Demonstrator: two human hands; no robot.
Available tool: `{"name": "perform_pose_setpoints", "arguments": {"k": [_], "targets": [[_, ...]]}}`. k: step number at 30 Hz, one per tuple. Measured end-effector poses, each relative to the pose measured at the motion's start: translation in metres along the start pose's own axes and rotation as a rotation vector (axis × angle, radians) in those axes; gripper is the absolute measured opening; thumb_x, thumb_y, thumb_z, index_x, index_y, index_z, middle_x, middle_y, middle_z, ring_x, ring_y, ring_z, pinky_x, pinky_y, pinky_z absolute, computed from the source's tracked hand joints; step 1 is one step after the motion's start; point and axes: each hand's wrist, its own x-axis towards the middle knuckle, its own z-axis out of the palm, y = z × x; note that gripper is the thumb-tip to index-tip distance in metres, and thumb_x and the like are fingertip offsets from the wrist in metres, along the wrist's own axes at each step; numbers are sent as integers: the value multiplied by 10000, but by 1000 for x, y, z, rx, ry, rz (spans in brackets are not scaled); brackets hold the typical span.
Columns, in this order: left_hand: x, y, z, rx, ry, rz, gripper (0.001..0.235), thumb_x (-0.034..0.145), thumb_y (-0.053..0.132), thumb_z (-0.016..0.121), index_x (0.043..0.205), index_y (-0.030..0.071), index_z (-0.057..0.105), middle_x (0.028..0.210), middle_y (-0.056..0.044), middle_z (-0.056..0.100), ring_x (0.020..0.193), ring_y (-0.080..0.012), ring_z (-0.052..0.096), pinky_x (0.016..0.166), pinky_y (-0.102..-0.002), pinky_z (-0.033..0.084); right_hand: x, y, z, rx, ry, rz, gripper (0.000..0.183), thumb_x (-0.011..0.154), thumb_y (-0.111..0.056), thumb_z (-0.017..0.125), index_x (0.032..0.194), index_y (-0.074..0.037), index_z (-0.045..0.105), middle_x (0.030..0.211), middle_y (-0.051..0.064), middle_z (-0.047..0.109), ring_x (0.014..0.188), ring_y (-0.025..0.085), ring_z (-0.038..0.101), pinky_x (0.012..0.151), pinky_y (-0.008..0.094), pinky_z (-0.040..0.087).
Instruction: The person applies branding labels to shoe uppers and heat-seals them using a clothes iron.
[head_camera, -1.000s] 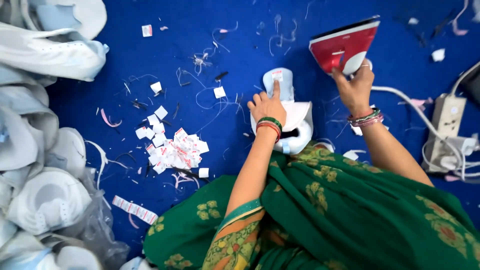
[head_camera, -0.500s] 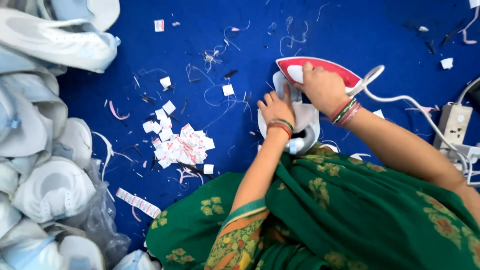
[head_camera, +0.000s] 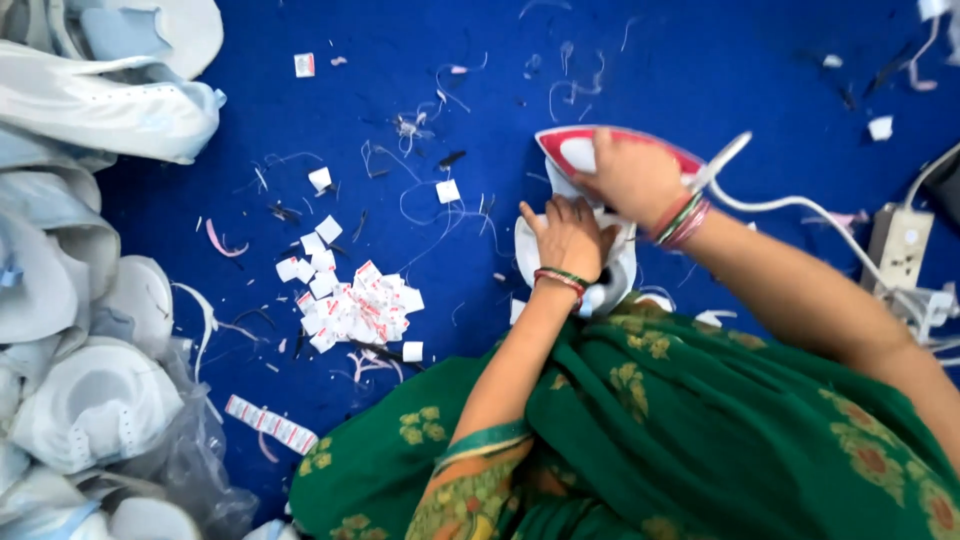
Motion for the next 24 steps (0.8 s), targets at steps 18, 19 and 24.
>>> {"name": "perform_pose_setpoints", "arguments": {"k": [18, 19, 24], "targets": [[-32, 40, -2, 37, -109, -66, 622, 906, 324, 534, 1503, 179, 439, 1577, -192, 374, 1478, -374, 280, 942, -961, 56, 11, 46, -13, -126, -45, 169, 569, 1002, -481, 606, 1290, 9, 574, 829, 218, 747, 684, 336, 752, 527, 441, 589], [-34, 39, -7, 40, -114, -71, 622, 906, 324, 534, 1503, 179, 439, 1577, -192, 374, 1478, -374, 280, 942, -961, 56, 8, 40, -19, -121, -49, 166, 569, 1002, -481, 606, 1290, 9, 574, 829, 218, 747, 684, 336, 752, 527, 441, 589], [-31, 43, -9, 54, -107, -40, 699, 874, 365, 609, 1518, 150, 443, 1572, -202, 399, 1479, -395, 303, 946, -941, 113, -2, 10, -6, 10, -8, 46, 770, 939, -621, 659, 1310, 47, 562, 845, 221, 731, 686, 338, 742, 543, 445, 591]]}}
